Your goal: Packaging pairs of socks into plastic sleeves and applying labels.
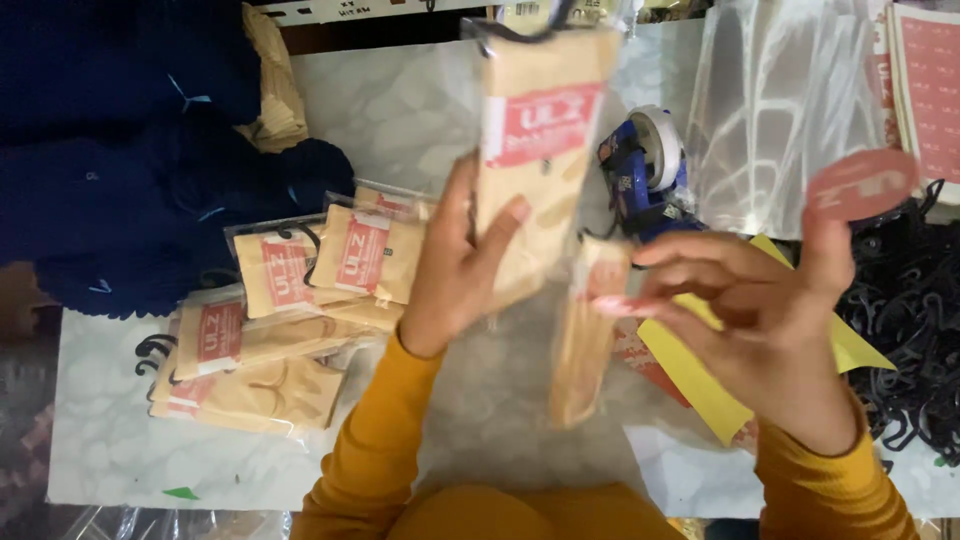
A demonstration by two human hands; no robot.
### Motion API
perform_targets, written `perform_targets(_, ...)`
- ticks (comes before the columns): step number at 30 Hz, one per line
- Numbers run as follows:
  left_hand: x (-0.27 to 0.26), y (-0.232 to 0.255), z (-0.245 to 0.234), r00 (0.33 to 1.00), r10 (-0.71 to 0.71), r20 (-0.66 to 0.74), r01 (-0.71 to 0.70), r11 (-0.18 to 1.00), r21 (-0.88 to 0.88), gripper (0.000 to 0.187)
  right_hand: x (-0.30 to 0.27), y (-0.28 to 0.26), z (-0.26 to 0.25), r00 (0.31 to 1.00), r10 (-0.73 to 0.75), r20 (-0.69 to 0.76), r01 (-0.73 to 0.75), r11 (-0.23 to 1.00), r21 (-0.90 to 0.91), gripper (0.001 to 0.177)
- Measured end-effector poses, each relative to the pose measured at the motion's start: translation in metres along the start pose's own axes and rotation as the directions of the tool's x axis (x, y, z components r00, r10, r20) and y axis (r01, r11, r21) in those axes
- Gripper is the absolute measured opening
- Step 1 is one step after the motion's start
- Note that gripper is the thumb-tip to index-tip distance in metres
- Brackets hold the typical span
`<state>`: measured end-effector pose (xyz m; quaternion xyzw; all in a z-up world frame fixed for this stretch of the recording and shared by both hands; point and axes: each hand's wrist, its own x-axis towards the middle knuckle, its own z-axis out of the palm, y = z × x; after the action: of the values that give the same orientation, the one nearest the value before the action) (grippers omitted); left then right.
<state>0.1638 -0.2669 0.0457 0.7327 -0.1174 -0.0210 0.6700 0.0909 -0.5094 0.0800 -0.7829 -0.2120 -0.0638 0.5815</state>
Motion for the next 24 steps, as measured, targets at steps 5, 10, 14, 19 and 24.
perform_targets(5,-0.025,0.012,0.017,0.999,0.026,0.041,-0.02,0.99,-0.137,0.04,0.014,0.012,0.032,0.972,-0.237,0.01,0.237,0.971,-0.014,0.107)
perform_targets(10,-0.051,-0.028,0.004,0.892,-0.288,0.348,0.318,0.948,-0.031,0.056,0.005,0.005,0.029,0.996,-0.061,-0.058,0.046,0.97,-0.238,0.089)
perform_targets(14,-0.101,-0.109,0.005,0.684,-0.726,-0.072,0.467,0.512,-0.721,0.025,-0.018,-0.007,0.003,0.999,0.012,-0.044,-0.029,0.911,-0.412,0.024)
perform_targets(19,-0.102,-0.131,-0.012,0.468,-0.851,-0.239,0.304,0.409,-0.86,0.027,-0.032,-0.009,-0.002,0.973,0.187,-0.131,-0.219,0.926,-0.307,0.007)
perform_targets(24,-0.123,-0.121,-0.014,0.456,-0.811,-0.367,0.357,0.544,-0.76,0.035,-0.041,-0.011,-0.011,0.983,0.149,-0.109,-0.178,0.922,-0.344,0.008)
